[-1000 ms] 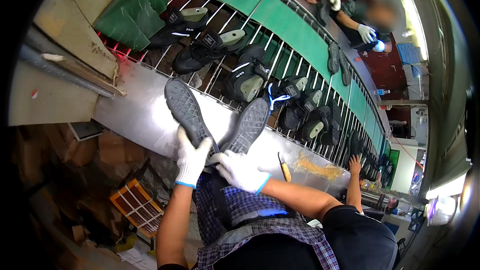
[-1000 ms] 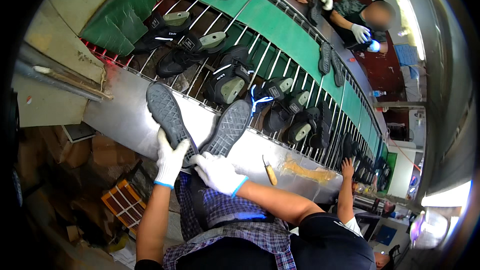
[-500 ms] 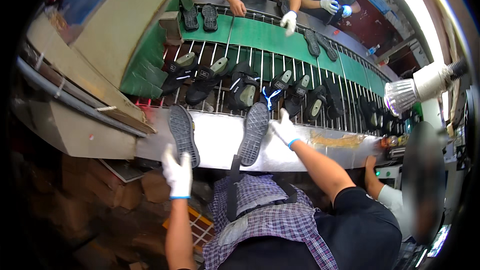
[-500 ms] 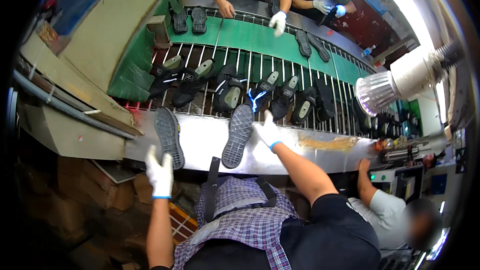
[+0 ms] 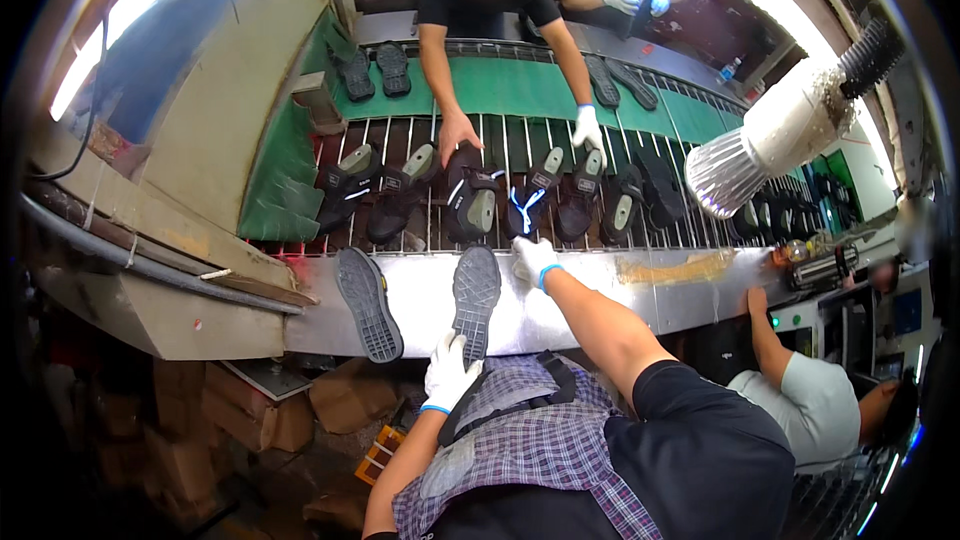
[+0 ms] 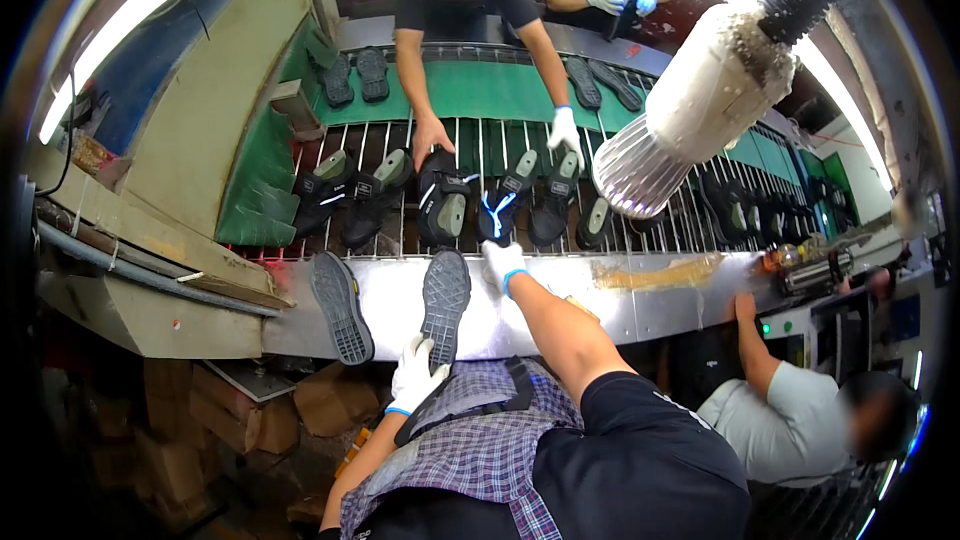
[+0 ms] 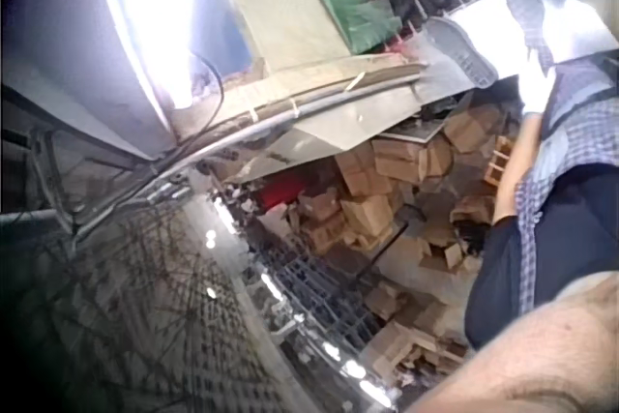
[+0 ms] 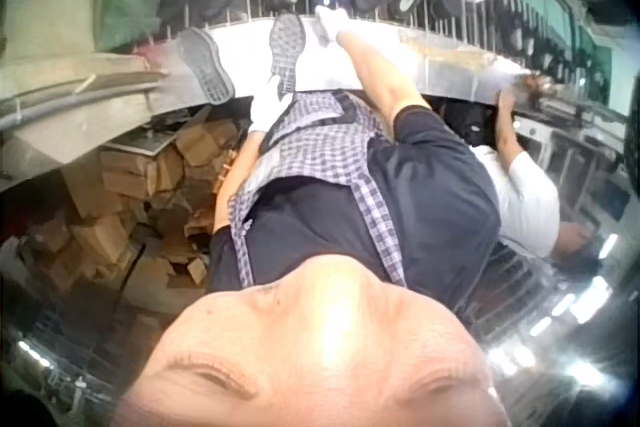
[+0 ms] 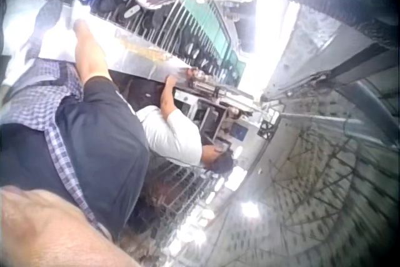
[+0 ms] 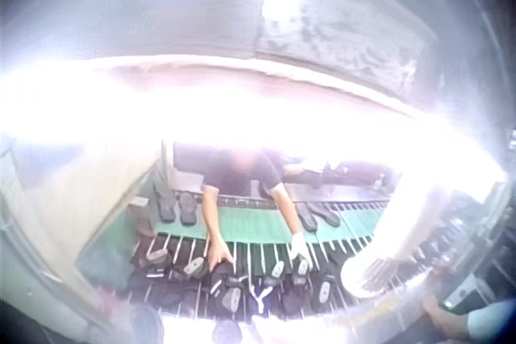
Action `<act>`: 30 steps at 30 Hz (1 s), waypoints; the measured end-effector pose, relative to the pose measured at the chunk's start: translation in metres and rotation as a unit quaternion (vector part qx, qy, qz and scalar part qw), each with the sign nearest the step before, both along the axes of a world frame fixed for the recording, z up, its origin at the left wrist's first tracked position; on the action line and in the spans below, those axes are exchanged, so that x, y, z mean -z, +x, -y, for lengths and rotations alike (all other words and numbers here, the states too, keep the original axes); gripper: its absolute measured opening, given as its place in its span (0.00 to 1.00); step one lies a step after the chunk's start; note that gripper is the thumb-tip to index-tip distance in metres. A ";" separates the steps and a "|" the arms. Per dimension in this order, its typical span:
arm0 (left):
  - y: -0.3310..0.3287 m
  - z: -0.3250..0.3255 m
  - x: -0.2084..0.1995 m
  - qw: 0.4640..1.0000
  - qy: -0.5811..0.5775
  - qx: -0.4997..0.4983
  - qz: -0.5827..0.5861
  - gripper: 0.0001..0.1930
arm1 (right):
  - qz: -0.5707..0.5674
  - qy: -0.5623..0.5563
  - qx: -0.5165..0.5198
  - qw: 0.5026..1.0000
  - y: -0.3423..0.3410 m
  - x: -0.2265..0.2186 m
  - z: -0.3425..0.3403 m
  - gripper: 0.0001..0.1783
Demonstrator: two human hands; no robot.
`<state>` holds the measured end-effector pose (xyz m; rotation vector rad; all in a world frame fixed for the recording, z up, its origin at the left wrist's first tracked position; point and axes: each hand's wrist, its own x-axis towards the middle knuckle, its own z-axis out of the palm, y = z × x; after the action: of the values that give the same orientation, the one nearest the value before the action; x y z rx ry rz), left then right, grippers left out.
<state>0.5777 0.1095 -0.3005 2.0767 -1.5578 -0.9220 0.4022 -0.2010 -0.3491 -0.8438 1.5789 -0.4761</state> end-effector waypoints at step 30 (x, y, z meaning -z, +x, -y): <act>-0.009 0.033 -0.029 0.992 0.057 -0.067 0.087 0.35 | 0.359 0.072 0.111 0.924 -0.036 -0.027 0.000 0.27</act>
<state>0.5687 0.0768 -0.2712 2.3659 -1.4559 -0.8180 0.3663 -0.2007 -0.3219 -0.3080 1.0053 -0.7249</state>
